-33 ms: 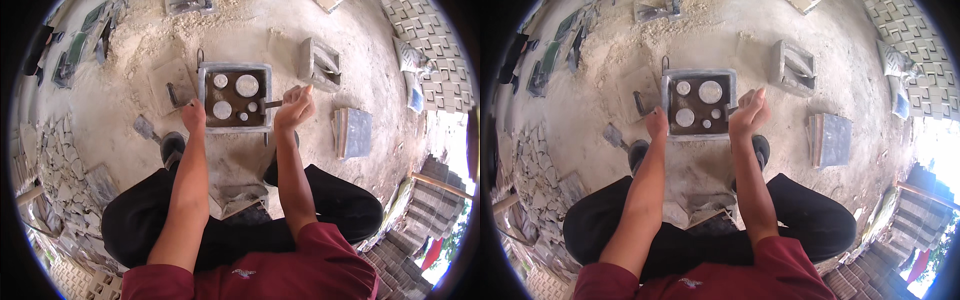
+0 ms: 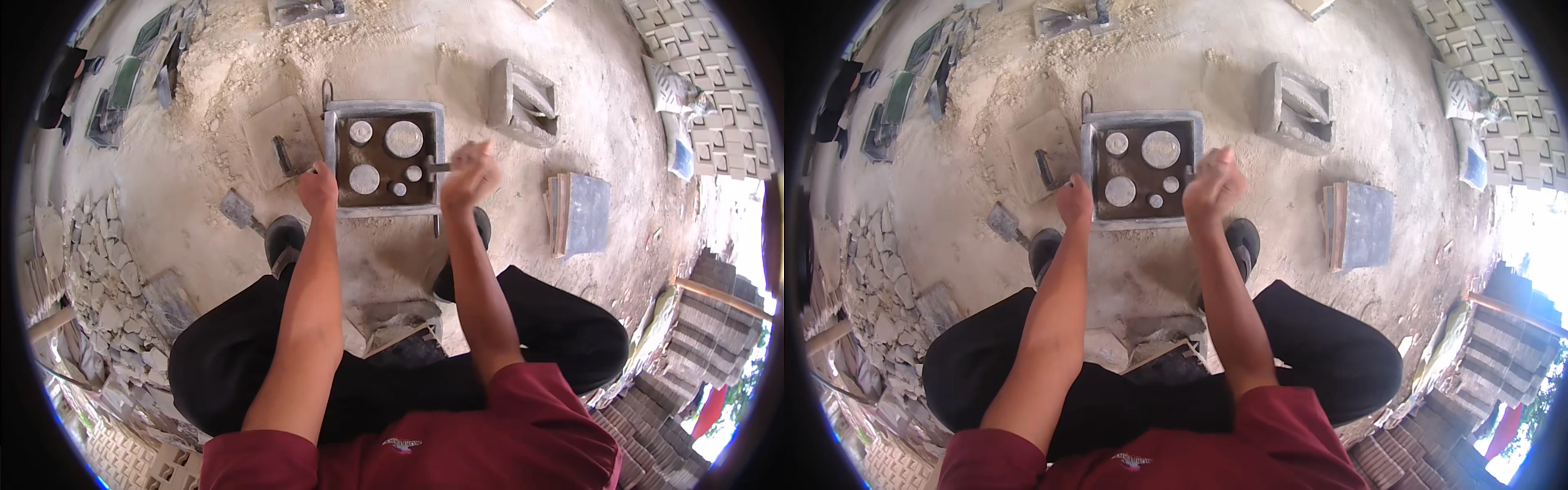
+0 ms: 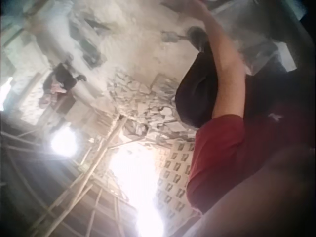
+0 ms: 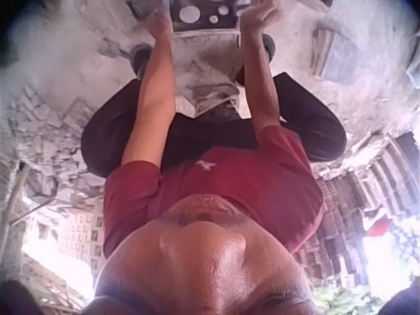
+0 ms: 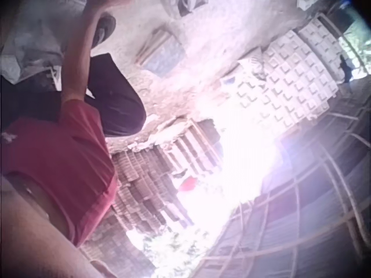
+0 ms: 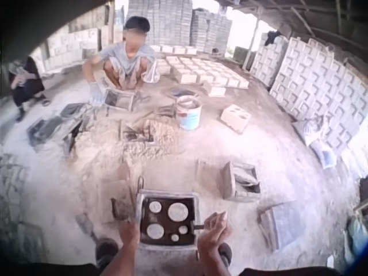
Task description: The person uses a wooden handle tool to firmly pack fine material into a square metal mold on the floor. They repeatedly strike the surface to compress the mixture and then use the tool to smooth and level the top around several circular openings.
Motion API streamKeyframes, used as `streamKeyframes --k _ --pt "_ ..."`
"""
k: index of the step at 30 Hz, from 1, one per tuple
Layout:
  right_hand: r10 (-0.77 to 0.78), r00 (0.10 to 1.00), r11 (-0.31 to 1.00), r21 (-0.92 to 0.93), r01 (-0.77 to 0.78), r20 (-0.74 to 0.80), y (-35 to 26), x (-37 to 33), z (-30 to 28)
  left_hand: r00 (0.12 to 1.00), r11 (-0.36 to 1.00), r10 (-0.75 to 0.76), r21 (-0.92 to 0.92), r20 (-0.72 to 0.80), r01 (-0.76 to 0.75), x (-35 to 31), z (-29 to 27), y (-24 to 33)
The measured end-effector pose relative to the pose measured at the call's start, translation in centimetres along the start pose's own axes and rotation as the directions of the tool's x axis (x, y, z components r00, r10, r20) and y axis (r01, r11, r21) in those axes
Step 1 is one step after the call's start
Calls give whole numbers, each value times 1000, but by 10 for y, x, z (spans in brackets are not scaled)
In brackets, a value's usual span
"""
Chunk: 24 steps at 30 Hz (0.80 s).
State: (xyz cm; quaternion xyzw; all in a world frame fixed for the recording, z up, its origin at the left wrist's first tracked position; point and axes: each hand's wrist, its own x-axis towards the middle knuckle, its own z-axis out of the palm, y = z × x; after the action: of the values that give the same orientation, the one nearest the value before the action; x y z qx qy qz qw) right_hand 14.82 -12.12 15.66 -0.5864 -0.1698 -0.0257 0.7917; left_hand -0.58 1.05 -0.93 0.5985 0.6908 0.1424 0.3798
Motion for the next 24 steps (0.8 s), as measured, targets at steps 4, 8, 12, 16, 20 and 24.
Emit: streamKeyframes --k 4,8,12,16,20,24 --pt "24 993 999 -46 -19 119 10 26 5 1000 1000 17 -4 0 -17 -6 4 4" --pt "-28 997 999 -16 29 75 17 30 17 999 999 33 10 -24 -33 1 0 0" --pt "33 991 999 2 -34 130 13 52 32 996 997 79 21 -33 -78 5 1 3" --pt "-53 991 998 28 50 122 30 55 28 997 997 70 -7 -23 -71 -4 3 7" --pt "-52 986 998 55 44 157 26 70 54 999 1000 30 7 -30 -30 -4 -6 5" --pt "-102 986 995 -7 104 135 32 78 50 1000 999 31 15 -1 -31 -7 -3 13"
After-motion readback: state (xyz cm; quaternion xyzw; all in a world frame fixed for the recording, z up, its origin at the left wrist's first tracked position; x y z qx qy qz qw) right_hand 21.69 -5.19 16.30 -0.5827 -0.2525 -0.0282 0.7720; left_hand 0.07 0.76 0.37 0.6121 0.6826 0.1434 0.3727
